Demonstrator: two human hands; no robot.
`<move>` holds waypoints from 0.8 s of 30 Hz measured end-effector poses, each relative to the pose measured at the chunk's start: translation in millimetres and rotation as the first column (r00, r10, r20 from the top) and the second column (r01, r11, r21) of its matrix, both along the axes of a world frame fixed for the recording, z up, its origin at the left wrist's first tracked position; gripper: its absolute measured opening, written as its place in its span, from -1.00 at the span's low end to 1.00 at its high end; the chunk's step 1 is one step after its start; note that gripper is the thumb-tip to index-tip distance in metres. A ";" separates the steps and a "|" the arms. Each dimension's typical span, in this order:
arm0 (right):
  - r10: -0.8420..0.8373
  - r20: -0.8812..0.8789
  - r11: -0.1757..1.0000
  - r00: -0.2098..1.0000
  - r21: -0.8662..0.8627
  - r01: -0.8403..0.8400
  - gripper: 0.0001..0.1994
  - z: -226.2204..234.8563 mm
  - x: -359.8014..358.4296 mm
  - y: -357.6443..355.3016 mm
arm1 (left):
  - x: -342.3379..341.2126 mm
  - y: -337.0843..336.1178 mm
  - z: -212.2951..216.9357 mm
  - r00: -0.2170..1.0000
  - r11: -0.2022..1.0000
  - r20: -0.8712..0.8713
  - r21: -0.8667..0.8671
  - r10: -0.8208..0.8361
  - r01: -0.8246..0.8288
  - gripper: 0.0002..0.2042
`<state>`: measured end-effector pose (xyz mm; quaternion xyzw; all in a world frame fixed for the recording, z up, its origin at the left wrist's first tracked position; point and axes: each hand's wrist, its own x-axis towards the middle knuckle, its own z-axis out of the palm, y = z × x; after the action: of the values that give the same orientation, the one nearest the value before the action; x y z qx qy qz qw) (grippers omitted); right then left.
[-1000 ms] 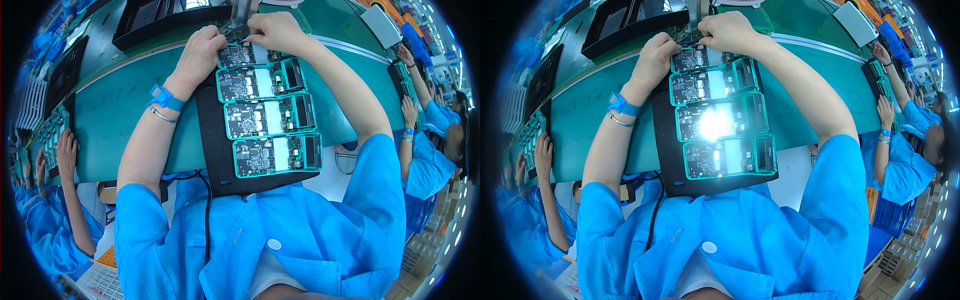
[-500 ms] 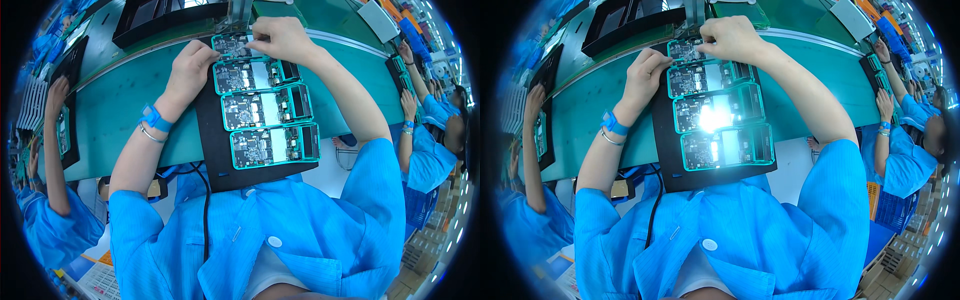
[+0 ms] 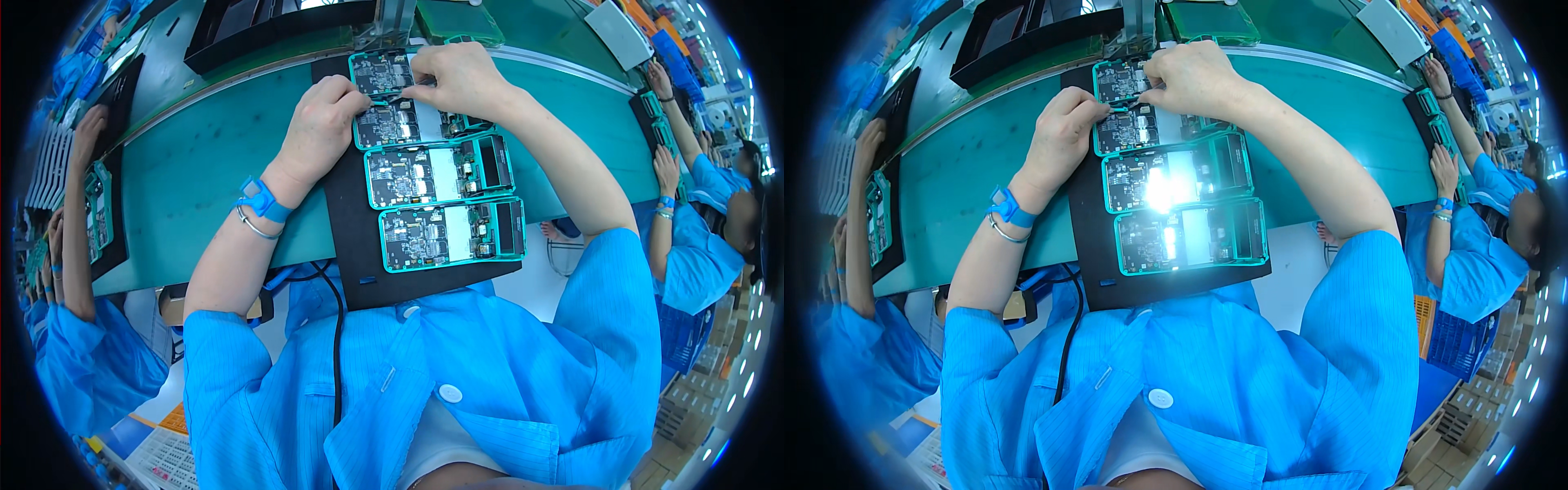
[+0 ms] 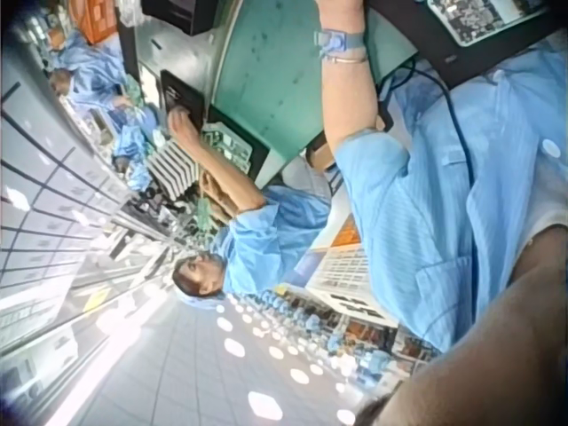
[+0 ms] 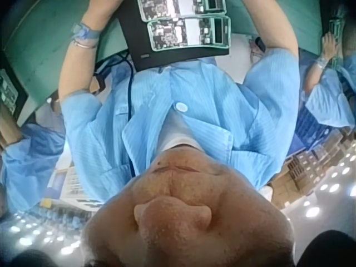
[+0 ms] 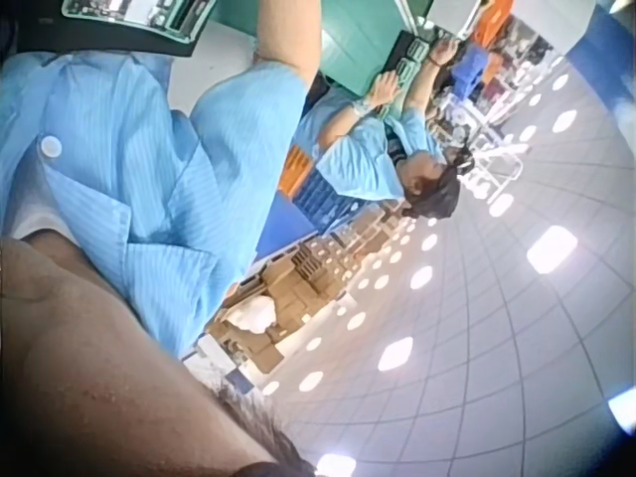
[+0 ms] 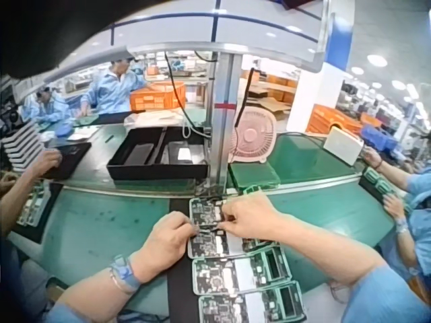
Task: Assemble electronic components onto circuit boards on a production line.
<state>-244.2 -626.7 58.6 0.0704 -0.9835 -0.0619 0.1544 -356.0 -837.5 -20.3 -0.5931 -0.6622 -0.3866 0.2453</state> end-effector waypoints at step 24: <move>-0.009 0.042 0.999 0.999 0.037 0.008 -0.72 1.3 0.9 -6.3 | 1.7 0.5 -3.1 1.000 1.000 -0.010 0.016 0.023 -0.023 -0.89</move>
<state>-243.2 -632.9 59.9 0.0704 -0.9856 -0.0791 0.1320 -354.3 -837.0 -23.3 -0.5855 -0.6646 -0.3859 0.2580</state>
